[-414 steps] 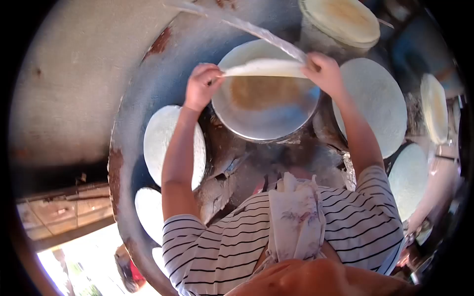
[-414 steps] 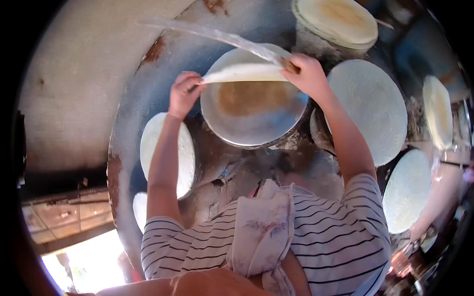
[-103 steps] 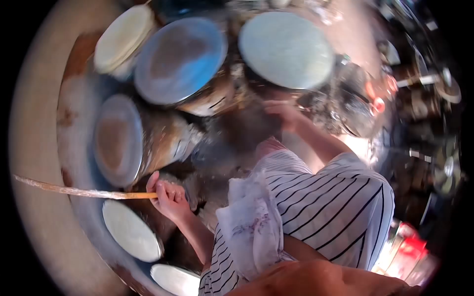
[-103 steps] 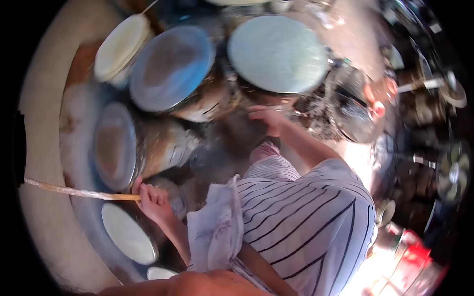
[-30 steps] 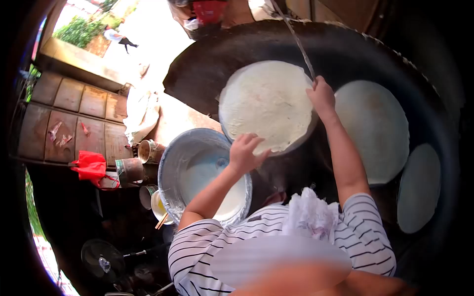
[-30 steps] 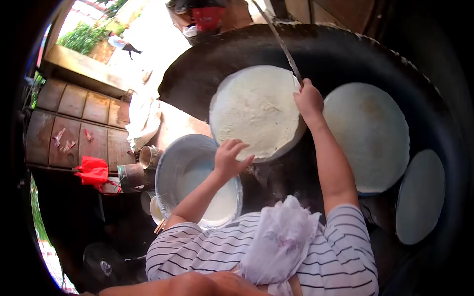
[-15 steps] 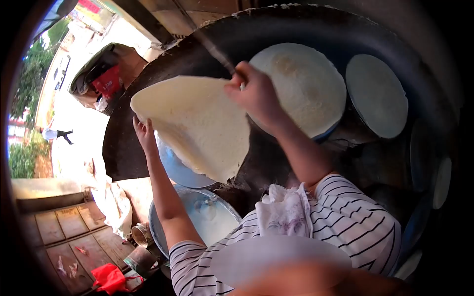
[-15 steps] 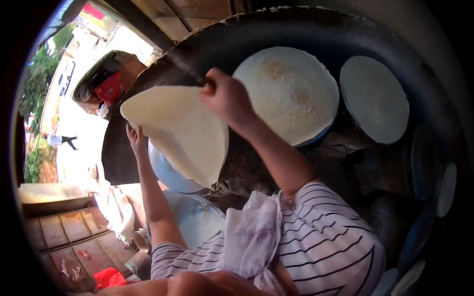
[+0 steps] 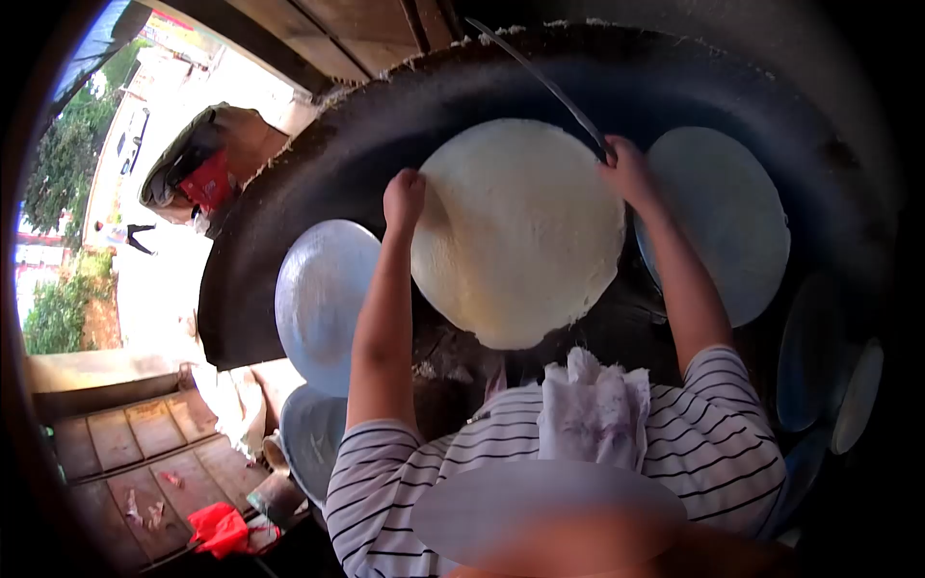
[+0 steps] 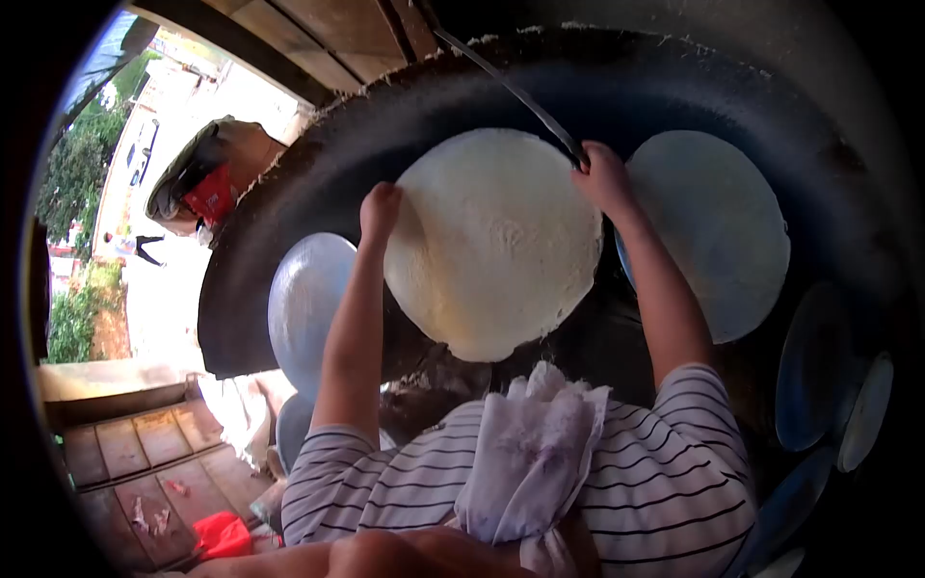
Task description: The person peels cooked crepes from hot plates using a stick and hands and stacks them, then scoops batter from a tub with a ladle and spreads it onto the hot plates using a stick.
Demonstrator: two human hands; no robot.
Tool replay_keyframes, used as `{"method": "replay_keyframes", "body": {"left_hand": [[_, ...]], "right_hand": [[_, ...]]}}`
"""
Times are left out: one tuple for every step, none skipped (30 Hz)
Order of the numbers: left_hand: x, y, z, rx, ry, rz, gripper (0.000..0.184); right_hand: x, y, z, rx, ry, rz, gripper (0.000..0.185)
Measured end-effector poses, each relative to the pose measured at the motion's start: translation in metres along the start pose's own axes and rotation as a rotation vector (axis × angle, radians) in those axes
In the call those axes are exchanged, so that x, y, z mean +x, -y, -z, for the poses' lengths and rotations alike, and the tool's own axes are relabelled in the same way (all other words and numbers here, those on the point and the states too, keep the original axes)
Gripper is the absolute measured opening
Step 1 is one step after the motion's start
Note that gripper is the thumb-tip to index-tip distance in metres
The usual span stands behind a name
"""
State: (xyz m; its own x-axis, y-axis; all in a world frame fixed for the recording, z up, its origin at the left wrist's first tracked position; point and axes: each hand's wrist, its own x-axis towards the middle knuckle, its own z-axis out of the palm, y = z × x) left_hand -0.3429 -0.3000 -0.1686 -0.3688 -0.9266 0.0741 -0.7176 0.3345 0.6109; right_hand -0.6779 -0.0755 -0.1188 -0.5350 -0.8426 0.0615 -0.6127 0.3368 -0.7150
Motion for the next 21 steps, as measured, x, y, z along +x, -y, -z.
{"method": "replay_keyframes", "body": {"left_hand": [[-0.002,-0.021,0.008,-0.006,0.002,0.012,0.026],[0.007,-0.037,0.012,-0.018,-0.016,0.005,0.027],[0.015,-0.042,0.010,-0.024,-0.049,-0.027,0.026],[0.019,-0.040,0.009,-0.023,-0.070,-0.059,0.026],[0.020,-0.037,0.006,-0.019,-0.080,-0.089,0.026],[0.023,-0.038,0.005,0.022,-0.096,-0.069,0.024],[0.024,-0.032,0.005,0.058,-0.049,-0.034,0.024],[0.027,-0.024,0.003,0.084,-0.014,-0.007,0.024],[0.035,-0.024,0.000,0.100,0.017,0.027,0.024],[0.041,-0.037,0.005,0.096,0.024,0.011,0.025],[0.043,-0.047,0.010,0.095,0.036,0.013,0.026],[0.035,-0.056,0.018,0.101,0.059,0.027,0.027],[0.024,-0.053,0.021,0.118,0.092,0.041,0.028],[0.021,-0.049,0.019,0.081,0.064,-0.011,0.027],[0.016,-0.053,0.025,0.042,0.024,-0.004,0.025],[0.009,-0.066,0.032,0.000,-0.009,-0.005,0.024],[0.000,-0.080,0.038,-0.046,-0.034,-0.014,0.023],[-0.019,-0.104,0.048,-0.023,-0.159,-0.144,0.019],[-0.043,-0.137,0.060,-0.017,-0.190,-0.195,0.015],[-0.066,-0.158,0.066,-0.007,-0.237,-0.260,0.013],[-0.089,-0.174,0.073,0.110,-0.277,-0.332,0.014]], "right_hand": [[0.012,-0.003,-0.003,0.077,0.012,0.104,0.021],[0.022,-0.007,-0.017,0.136,-0.071,0.206,0.023],[0.036,-0.004,-0.017,0.075,-0.029,0.219,0.023],[0.043,0.000,-0.020,0.019,0.014,0.221,0.024],[0.045,0.001,-0.024,-0.036,0.062,0.212,0.024],[0.044,0.012,-0.021,-0.004,0.091,0.149,0.023],[0.044,0.011,-0.022,-0.012,0.077,0.154,0.023],[0.045,0.009,-0.018,-0.029,0.052,0.169,0.023],[0.049,0.007,-0.012,-0.055,0.031,0.190,0.023],[0.049,0.008,-0.004,-0.039,0.002,0.163,0.022],[0.043,0.008,0.004,-0.021,-0.008,0.133,0.022],[0.035,0.006,0.009,0.002,-0.003,0.093,0.022],[0.032,0.006,0.015,0.042,0.006,0.091,0.022],[0.027,0.010,0.022,0.047,0.022,0.074,0.023],[0.024,0.015,0.030,0.054,0.019,0.061,0.023],[0.019,0.020,0.041,0.077,0.022,0.050,0.023],[0.009,0.023,0.052,0.096,0.019,0.030,0.022],[-0.004,0.023,0.062,0.110,0.017,0.005,0.022],[-0.017,0.023,0.069,0.158,0.023,-0.026,0.020],[-0.027,0.025,0.072,0.211,0.021,-0.051,0.019],[-0.030,0.026,0.074,0.266,0.004,-0.063,0.018]]}}
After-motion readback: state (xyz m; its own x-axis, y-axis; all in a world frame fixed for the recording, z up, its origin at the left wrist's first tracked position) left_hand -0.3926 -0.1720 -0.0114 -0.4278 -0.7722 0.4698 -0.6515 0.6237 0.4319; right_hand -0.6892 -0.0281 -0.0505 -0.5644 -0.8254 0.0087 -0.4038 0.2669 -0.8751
